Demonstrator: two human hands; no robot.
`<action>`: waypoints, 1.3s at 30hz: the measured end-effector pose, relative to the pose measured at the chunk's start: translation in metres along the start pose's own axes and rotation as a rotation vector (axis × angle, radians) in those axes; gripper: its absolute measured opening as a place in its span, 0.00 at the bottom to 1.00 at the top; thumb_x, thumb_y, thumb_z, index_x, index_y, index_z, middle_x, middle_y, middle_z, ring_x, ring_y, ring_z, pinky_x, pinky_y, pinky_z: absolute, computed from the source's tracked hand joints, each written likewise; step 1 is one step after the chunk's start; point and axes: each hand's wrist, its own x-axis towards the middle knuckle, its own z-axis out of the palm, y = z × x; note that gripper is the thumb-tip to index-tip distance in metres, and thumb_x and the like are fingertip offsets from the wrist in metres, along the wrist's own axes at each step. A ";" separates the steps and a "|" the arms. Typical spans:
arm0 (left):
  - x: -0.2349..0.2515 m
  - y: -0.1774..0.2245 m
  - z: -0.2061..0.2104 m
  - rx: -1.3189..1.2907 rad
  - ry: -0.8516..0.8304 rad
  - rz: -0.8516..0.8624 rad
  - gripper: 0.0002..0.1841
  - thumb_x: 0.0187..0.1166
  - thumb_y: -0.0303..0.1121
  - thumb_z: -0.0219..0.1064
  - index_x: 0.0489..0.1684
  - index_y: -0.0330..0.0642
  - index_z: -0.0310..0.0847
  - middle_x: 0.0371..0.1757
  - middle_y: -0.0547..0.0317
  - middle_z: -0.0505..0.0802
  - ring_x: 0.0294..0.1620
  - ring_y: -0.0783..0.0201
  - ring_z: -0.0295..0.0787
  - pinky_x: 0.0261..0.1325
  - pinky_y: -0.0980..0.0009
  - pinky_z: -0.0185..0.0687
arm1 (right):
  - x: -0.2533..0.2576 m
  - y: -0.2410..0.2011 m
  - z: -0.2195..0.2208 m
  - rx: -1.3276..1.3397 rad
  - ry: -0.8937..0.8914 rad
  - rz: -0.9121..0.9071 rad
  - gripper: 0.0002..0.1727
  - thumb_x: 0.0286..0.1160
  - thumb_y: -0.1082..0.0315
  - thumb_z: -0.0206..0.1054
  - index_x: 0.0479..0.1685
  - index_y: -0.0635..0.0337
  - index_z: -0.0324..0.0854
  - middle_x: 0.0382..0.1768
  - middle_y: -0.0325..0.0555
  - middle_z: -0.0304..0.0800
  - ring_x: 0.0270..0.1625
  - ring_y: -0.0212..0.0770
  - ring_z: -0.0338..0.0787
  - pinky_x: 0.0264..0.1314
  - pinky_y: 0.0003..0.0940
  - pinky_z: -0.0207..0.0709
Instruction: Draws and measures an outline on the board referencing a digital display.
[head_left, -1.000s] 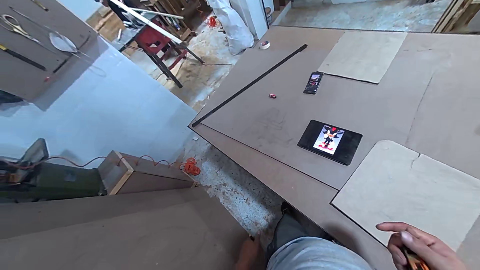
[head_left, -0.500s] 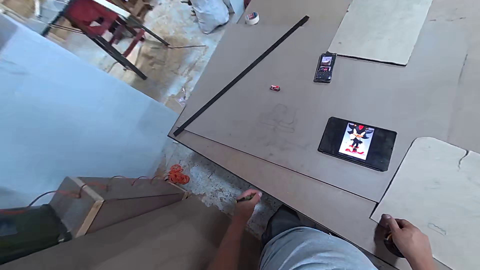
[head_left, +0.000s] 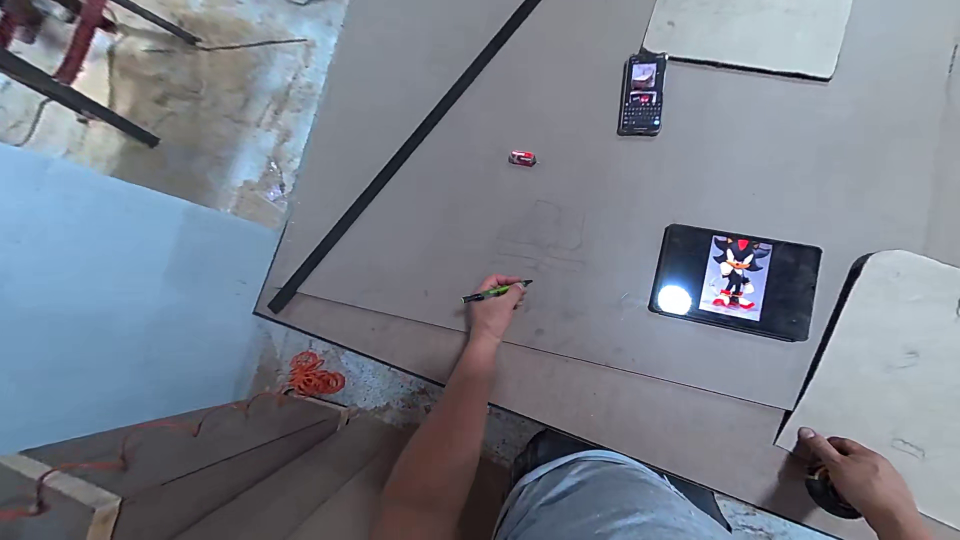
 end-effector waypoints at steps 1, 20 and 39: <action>0.007 0.000 0.004 0.012 -0.004 -0.005 0.08 0.77 0.26 0.74 0.49 0.35 0.88 0.39 0.50 0.97 0.36 0.60 0.95 0.44 0.63 0.94 | 0.000 0.000 -0.001 -0.003 -0.008 0.003 0.41 0.74 0.24 0.59 0.37 0.58 0.88 0.37 0.61 0.90 0.46 0.63 0.89 0.49 0.72 0.75; 0.017 -0.015 0.026 0.103 0.111 0.042 0.05 0.74 0.28 0.75 0.41 0.39 0.86 0.35 0.57 0.97 0.32 0.65 0.94 0.38 0.67 0.92 | -0.006 -0.006 -0.017 0.031 -0.144 0.047 0.40 0.72 0.24 0.61 0.38 0.60 0.85 0.30 0.51 0.89 0.33 0.50 0.89 0.42 0.60 0.80; -0.002 0.025 -0.007 -0.293 -0.030 -0.086 0.24 0.95 0.42 0.42 0.42 0.35 0.82 0.36 0.50 0.96 0.34 0.57 0.95 0.43 0.59 0.94 | 0.002 0.000 -0.017 0.064 -0.138 0.000 0.40 0.69 0.23 0.62 0.34 0.58 0.86 0.29 0.52 0.89 0.35 0.52 0.89 0.43 0.63 0.79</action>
